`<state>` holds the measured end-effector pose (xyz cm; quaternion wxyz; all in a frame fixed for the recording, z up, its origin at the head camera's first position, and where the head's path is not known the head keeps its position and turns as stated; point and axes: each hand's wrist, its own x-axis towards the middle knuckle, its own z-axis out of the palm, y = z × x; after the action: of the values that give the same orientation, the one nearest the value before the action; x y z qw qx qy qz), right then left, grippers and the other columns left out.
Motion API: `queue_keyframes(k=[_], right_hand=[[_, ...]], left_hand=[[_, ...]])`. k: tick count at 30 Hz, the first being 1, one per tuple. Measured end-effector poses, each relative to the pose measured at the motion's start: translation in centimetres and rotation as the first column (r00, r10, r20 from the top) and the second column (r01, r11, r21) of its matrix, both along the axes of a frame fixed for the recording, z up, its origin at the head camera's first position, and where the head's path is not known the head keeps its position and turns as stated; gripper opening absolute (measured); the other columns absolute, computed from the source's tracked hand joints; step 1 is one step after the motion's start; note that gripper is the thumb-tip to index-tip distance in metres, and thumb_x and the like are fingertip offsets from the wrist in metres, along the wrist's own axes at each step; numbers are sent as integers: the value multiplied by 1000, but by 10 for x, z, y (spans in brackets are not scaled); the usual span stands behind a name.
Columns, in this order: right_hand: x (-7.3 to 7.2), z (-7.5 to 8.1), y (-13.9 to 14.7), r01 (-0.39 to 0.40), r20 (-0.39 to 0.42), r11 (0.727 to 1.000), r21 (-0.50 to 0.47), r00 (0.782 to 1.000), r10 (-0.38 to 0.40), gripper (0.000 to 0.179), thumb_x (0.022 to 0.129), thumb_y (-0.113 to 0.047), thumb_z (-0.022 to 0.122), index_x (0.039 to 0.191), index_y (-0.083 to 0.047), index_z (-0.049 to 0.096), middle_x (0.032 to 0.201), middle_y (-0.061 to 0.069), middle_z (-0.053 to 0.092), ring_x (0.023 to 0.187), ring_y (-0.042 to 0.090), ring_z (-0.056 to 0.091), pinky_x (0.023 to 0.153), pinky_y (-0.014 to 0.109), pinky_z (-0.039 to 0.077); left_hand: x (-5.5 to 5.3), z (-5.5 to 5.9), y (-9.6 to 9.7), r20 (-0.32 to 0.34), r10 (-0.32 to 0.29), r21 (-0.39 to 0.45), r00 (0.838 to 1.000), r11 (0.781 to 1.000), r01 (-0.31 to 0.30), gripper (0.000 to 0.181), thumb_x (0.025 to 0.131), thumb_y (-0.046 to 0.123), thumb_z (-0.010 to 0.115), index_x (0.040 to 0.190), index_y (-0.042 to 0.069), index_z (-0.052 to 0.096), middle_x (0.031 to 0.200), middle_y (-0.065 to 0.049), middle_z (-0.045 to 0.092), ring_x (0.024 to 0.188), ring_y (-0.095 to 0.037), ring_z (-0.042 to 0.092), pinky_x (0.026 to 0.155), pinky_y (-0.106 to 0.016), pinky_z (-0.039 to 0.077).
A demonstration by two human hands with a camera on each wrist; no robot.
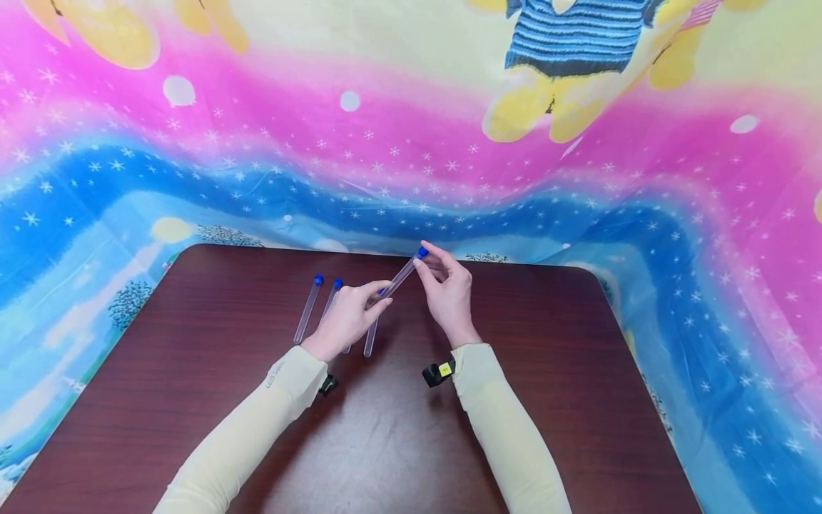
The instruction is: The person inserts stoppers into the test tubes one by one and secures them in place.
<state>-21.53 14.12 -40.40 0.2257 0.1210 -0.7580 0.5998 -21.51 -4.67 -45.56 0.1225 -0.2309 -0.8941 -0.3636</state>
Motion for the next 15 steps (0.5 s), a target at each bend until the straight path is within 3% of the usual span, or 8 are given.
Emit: queue_keyframes(k=[7,15], right_hand=[[-3,-1,-2,-48,-23,995,-87,999,46,34,95,3,69,128,4,66,110,26,71,103,31,71,91,38,54],[-7,0,-8,-97,-82,980,-176,993,84,35,94,9,67,129,10,61,107,34,68,98,44,69,85,33,56]], left_hand=[[0,3,1,-43,-30,16,999,999,30,27,99,17,69,126,15,69,70,4,61,44,-9,45,44,-25,41],[-1,7,4,-86,-36,8,996,999,37,22,100,14,67,122,12,69,68,4,58,44,-9,45,44,-26,40]])
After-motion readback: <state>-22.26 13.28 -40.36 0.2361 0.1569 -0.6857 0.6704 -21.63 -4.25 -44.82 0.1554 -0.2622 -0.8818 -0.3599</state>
